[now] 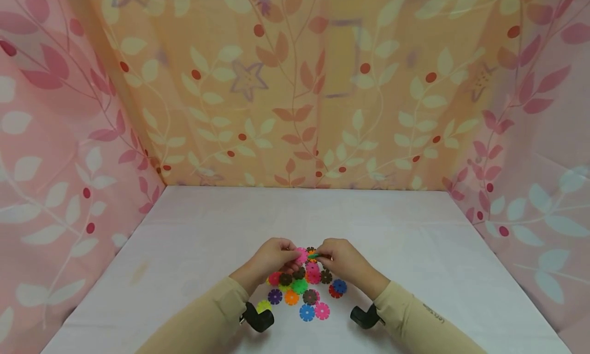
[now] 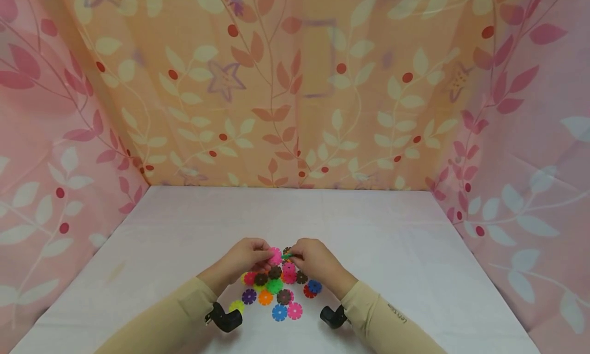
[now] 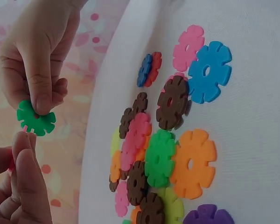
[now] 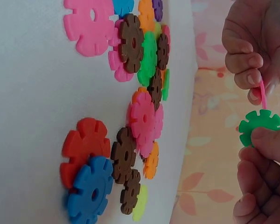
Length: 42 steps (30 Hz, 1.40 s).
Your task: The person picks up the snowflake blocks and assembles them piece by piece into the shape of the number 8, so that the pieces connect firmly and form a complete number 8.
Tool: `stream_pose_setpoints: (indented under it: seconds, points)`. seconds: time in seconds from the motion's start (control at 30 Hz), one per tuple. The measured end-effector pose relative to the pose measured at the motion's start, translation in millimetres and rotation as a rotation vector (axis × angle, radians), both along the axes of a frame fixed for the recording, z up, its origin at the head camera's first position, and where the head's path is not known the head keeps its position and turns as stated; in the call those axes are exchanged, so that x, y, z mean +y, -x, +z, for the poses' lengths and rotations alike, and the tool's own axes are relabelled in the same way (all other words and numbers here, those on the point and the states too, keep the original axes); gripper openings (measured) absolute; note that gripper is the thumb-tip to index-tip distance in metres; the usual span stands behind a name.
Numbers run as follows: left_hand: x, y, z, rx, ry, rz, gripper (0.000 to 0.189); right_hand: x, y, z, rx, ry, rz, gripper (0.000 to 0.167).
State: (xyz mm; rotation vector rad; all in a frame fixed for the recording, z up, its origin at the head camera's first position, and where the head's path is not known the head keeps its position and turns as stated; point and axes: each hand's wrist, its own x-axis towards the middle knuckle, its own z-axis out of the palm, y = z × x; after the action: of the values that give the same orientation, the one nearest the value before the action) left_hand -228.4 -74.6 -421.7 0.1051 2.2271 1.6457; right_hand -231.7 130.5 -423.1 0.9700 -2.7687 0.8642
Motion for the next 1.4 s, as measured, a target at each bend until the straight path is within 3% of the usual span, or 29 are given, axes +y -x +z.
stream_pose_setpoints:
  seconds: [0.33,0.73,1.0,1.27,1.4]
  points:
    - [1.6,-3.7,-5.5,-0.006,-0.062,0.031,0.021,-5.2,-5.3,-3.2,0.191,-0.106,0.028,0.007]
    - [0.0,-4.2,-5.0,-0.018,-0.175,0.061,0.018,-3.5,-1.3,-2.1,0.333,-0.019,0.113,0.005]
    - [0.9,-5.8,-2.5,-0.049,-0.203,0.066,0.018,1.8,4.3,-7.6,0.235,0.174,0.172,0.008]
    - [0.1,-7.8,-2.6,-0.086,-0.241,0.03,0.02,2.7,3.8,0.6,0.051,0.155,0.166,0.013]
    - [-1.7,-8.7,-0.3,-0.075,-0.254,0.023,0.02,3.6,3.6,0.1,0.014,0.135,0.146,0.012]
